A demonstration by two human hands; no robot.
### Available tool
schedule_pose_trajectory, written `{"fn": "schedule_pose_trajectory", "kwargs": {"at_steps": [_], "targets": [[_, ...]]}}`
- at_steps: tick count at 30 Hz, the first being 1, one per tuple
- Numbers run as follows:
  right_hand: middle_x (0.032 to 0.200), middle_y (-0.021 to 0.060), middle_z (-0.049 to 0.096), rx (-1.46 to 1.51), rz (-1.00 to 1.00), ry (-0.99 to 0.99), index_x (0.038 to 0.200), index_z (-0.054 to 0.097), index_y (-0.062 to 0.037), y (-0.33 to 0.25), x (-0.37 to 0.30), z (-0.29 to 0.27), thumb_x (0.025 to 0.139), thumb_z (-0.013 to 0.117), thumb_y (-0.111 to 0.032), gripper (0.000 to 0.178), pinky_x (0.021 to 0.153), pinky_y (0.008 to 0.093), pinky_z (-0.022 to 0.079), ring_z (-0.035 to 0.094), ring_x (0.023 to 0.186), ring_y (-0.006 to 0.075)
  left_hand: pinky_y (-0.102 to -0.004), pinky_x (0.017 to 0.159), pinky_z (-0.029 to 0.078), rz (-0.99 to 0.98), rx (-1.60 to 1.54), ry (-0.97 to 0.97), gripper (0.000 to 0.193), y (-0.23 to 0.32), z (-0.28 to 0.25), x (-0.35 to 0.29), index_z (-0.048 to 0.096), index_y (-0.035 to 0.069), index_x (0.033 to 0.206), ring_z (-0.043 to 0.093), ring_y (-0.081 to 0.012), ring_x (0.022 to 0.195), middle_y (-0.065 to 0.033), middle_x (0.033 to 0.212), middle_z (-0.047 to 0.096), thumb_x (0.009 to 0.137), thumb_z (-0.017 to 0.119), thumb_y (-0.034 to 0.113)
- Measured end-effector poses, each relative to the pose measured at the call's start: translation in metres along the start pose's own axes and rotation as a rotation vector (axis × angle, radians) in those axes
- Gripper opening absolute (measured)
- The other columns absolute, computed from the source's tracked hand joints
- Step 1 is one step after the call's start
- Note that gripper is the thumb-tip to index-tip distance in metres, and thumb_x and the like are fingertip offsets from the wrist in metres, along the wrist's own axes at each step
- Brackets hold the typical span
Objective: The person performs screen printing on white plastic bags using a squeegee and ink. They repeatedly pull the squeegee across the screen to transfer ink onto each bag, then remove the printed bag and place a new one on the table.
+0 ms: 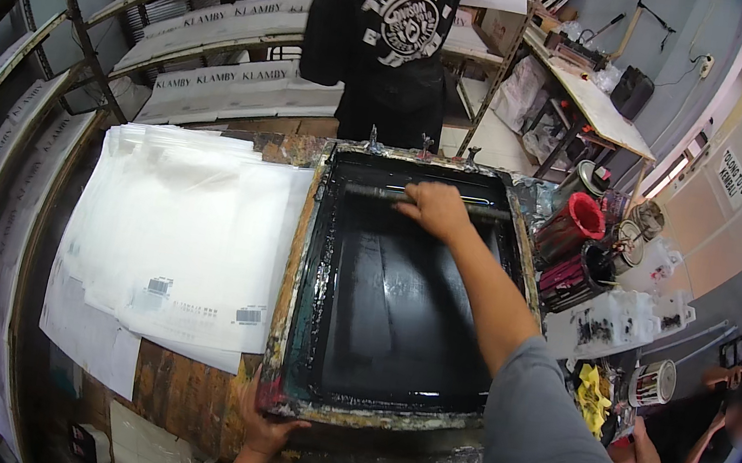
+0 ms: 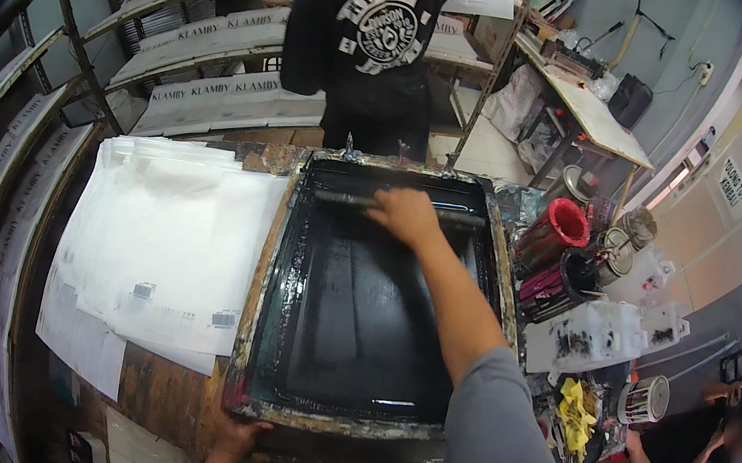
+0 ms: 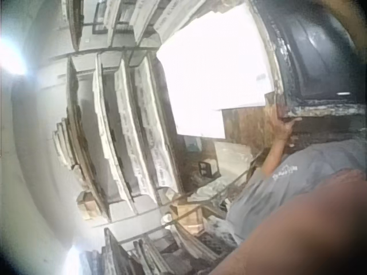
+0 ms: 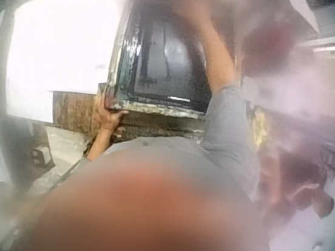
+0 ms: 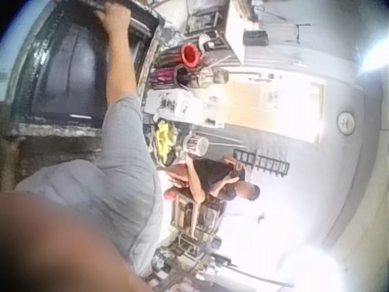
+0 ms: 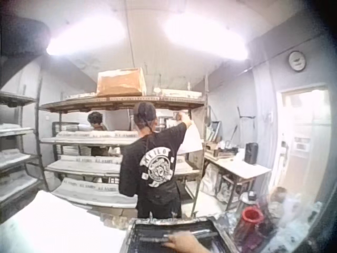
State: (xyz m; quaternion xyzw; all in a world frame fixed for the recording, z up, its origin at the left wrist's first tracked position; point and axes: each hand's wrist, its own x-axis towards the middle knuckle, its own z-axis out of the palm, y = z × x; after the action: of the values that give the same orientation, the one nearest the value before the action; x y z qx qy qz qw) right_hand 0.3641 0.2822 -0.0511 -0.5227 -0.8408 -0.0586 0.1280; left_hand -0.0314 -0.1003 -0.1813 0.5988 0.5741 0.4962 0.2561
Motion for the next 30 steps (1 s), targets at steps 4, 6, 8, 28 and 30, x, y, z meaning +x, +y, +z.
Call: {"fn": "schedule_pose_trajectory", "kwargs": {"at_steps": [4,6,8,28,30], "targets": [[0.095,0.0147,0.074,0.02,0.003,-0.053,0.105,0.067,-0.0099,-0.077,-0.089,-0.049,0.101,0.069,-0.053,0.043,0.078,0.0522,0.058,0.074,0.093,0.0381,-0.0533,0.101,0.049,0.031,0.036,0.01,0.134,0.013,-0.001,0.014,0.05,-0.006,0.157,0.062,-0.0418,0.109,-0.0219,0.123,0.065,0.057,0.098,0.069],[0.094,0.0151,0.074,0.021,0.036,-0.095,0.107,0.065,-0.0089,-0.124,-0.145,-0.081,0.1,0.071,-0.05,0.042,0.076,0.0512,0.059,0.074,0.093,0.0384,-0.0505,0.103,0.052,0.044,0.015,0.0,0.127,0.023,0.0,0.019,0.048,-0.005,0.159,0.065,-0.0377,0.115,-0.0205,0.126,0.066,0.063,0.103,0.057],[0.093,0.0153,0.074,0.091,0.079,-0.147,0.109,0.064,-0.0073,-0.163,-0.196,-0.113,0.099,0.073,-0.048,0.042,0.074,0.0508,0.059,0.074,0.092,0.039,-0.047,0.107,0.053,-0.054,-0.231,-0.021,0.122,0.037,0.001,0.024,0.047,-0.006,0.159,0.064,-0.0331,0.122,-0.0193,0.132,0.065,0.066,0.104,0.047],[0.075,0.0242,0.069,-0.005,0.055,0.551,0.075,0.07,0.0019,-0.148,-0.056,-0.348,0.095,0.064,-0.044,0.05,0.076,0.0523,0.052,0.071,0.079,0.0415,-0.0443,0.091,0.059,0.226,-0.048,-0.182,0.03,0.048,0.151,0.36,0.071,-0.003,0.131,0.073,-0.0308,0.112,-0.0168,0.114,0.075,0.107,0.069,0.016],[0.075,0.0243,0.065,-0.03,0.051,0.525,0.085,0.068,0.0021,-0.137,-0.047,-0.351,0.101,0.06,-0.041,0.046,0.071,0.0525,0.05,0.067,0.073,0.0434,-0.0439,0.093,0.059,0.367,0.184,-0.204,0.028,0.022,0.185,0.392,0.074,-0.003,0.126,0.073,-0.0341,0.114,-0.0181,0.115,0.075,0.104,0.072,0.013]]}}
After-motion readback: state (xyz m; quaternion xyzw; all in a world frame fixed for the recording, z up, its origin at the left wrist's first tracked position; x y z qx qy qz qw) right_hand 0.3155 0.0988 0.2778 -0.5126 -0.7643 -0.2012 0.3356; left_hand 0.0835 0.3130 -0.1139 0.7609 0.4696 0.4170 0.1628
